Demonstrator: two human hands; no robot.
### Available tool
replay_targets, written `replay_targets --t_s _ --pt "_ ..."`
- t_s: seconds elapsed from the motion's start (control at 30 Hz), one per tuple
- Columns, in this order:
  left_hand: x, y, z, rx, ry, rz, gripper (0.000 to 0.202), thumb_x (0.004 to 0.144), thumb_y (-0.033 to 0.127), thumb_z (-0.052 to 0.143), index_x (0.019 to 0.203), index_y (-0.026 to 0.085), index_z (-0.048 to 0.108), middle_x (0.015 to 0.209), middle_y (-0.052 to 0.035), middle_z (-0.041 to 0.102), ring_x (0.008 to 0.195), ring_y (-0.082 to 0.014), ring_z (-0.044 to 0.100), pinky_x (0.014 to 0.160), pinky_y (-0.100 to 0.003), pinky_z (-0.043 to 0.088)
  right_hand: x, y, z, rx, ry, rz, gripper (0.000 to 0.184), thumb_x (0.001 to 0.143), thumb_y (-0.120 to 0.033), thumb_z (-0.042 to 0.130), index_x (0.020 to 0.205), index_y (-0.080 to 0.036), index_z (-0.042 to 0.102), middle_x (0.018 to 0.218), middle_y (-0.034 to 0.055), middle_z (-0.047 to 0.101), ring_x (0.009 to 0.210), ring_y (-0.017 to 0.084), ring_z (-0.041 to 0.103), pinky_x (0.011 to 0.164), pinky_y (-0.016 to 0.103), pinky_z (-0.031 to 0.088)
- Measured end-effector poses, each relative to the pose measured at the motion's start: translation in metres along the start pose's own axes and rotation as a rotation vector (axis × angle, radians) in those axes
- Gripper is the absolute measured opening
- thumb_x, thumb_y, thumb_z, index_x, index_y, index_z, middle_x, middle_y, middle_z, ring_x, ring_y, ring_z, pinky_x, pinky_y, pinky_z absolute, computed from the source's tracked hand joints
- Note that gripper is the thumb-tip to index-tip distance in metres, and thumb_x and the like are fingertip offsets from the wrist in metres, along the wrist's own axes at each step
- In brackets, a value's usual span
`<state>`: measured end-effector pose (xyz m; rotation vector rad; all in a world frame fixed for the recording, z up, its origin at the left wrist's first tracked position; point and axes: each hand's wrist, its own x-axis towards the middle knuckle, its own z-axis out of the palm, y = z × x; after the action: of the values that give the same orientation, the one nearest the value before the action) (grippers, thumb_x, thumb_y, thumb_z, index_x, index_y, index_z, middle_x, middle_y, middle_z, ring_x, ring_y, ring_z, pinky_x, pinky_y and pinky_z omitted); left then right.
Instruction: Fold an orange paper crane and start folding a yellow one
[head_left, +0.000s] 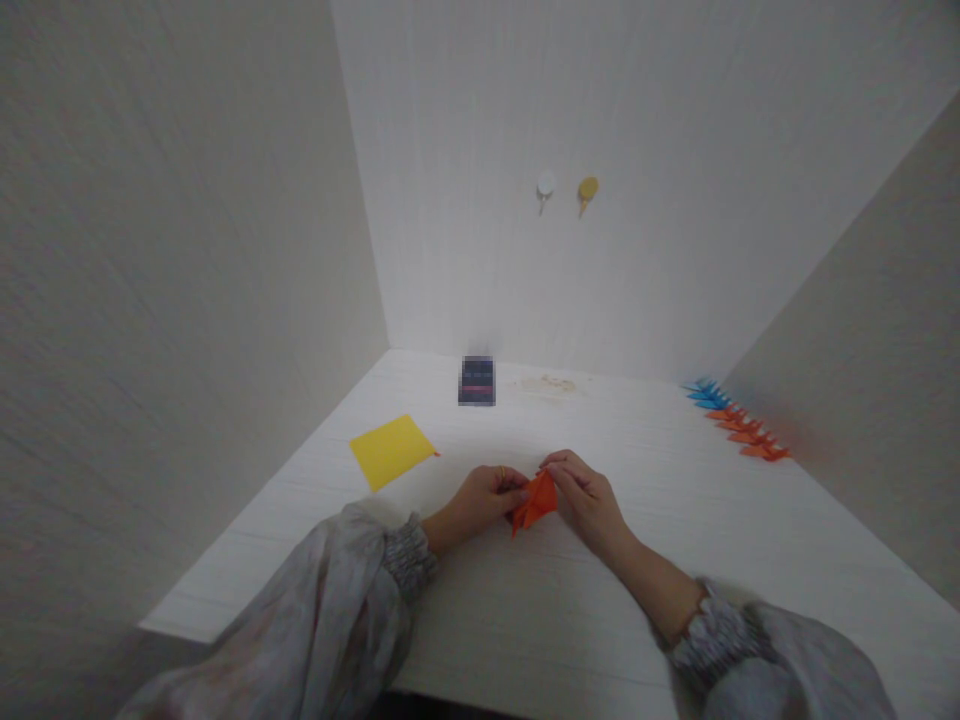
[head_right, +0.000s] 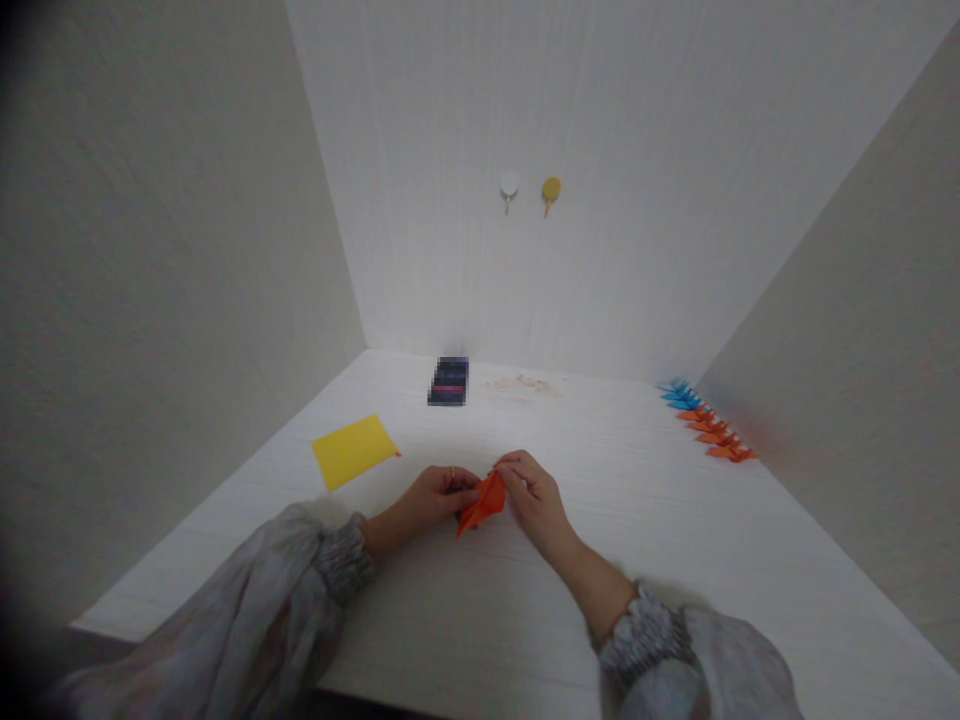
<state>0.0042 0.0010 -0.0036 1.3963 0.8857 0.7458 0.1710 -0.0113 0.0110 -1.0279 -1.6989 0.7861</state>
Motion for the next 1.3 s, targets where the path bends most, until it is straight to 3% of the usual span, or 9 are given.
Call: replay_targets --t_s 0.17,0.37,0.77,1.3 --pt "0.0005 -0.0001 -0.0007 0.062 0.061 0.022 0.022 0.067 0.026 0.056 0.081 0.009 0.061 0.064 -0.0026 0.06 0.052 -0.0081 0.05 0.052 -0.021 0.04 0.001 0.0014 0.0003 0.007 0.009 -0.003 0.026 0.084 -0.032 0.038 0.076 -0.02 0.06 0.079 0.0046 0.056 0.08 0.016 0.053 0.075 0.029 0.041" --pt "0.0011 -0.0018 -0.0008 0.092 0.049 0.032 0.023 0.067 0.029 0.055 0.081 0.01 0.06 0.063 -0.0018 0.059 0.05 -0.0079 0.049 0.05 -0.02 0.039 0.0015 0.0073 0.0056 -0.048 -0.034 -0.032 0.014 0.075 -0.029 0.053 0.067 -0.02 0.06 0.077 0.0033 0.055 0.075 0.016 0.052 0.071 0.029 0.042" --pt "-0.0022 -0.0018 -0.0004 0.206 0.07 0.075 0.026 0.071 0.035 0.052 0.079 0.011 0.059 0.064 -0.0013 0.058 0.053 -0.0076 0.047 0.051 -0.019 0.037 -0.0002 0.0017 0.0035 0.032 -0.084 0.076 0.018 0.076 -0.032 0.052 0.067 -0.02 0.063 0.075 0.0027 0.055 0.074 0.015 0.052 0.067 0.026 0.041" --pt "-0.003 0.0029 0.0014 0.211 0.073 0.043 0.023 0.07 0.03 0.051 0.076 0.01 0.061 0.058 -0.0001 0.055 0.05 -0.0073 0.044 0.051 -0.02 0.036 -0.0031 0.003 0.0054 0.151 -0.062 0.067 0.023 0.08 -0.034 0.047 0.075 -0.02 0.065 0.078 0.0041 0.055 0.073 0.015 0.052 0.064 0.027 0.042"
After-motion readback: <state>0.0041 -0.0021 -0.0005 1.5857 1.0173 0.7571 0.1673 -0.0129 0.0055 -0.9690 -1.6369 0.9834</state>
